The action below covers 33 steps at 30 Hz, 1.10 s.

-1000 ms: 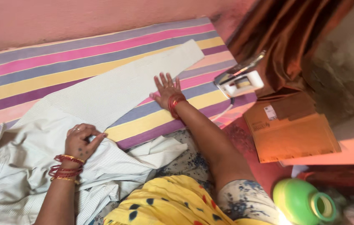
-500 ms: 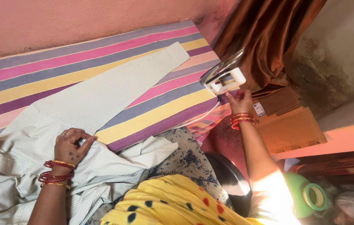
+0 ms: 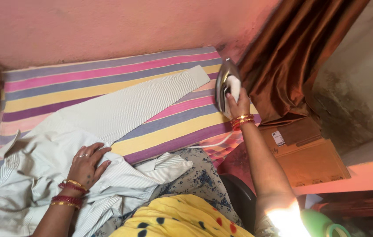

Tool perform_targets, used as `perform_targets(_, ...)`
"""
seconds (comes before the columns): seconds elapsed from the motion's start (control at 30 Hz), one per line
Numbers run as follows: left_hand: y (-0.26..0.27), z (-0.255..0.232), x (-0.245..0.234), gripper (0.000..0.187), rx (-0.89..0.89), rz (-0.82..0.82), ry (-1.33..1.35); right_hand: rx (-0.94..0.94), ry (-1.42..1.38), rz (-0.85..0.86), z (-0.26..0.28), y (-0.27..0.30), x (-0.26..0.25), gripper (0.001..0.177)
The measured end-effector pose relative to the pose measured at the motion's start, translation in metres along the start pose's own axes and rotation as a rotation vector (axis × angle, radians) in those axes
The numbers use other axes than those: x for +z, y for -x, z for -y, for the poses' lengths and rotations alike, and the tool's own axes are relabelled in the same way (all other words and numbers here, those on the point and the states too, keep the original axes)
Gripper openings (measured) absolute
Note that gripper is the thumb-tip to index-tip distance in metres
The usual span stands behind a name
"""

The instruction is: The person irons a white striped shirt on a striped ironing board. They smooth the fabric, use an electric iron to press the sleeves and body, and flip the shirt to iron the other side.

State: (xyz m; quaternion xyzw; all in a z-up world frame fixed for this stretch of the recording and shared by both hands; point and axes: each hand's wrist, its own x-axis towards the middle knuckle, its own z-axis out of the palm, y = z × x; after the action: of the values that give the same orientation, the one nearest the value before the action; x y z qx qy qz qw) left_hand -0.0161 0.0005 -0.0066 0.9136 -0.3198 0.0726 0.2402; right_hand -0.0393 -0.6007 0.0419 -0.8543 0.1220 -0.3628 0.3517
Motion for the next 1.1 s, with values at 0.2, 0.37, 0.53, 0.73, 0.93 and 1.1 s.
perform_targets(0.2,0.002,-0.004,-0.006,0.047,0.014,-0.031,0.045,0.167,0.076,0.405,0.091,-0.005,0.034,0.038)
perform_targets(0.37,0.005,-0.004,-0.006,0.054,-0.001,-0.064,0.092,0.154,0.132,0.63,0.154,-0.004,0.091,0.038)
perform_targets(0.53,0.005,-0.003,-0.006,0.047,0.019,-0.104,0.112,0.22,0.072,0.781,0.197,-0.007,0.165,0.037)
perform_targets(0.73,0.008,-0.001,-0.005,0.04,0.0,-0.09,0.129,0.176,0.137,0.854,0.207,-0.001,0.238,0.042)
perform_targets(0.93,0.005,0.0,-0.006,0.039,0.0,-0.071,0.111,0.07,0.251,0.867,0.206,-0.003,0.257,0.046)
perform_targets(1.1,0.008,0.0,-0.005,0.038,-0.002,-0.084,0.106,0.012,0.313,0.903,0.22,0.005,0.243,0.043)
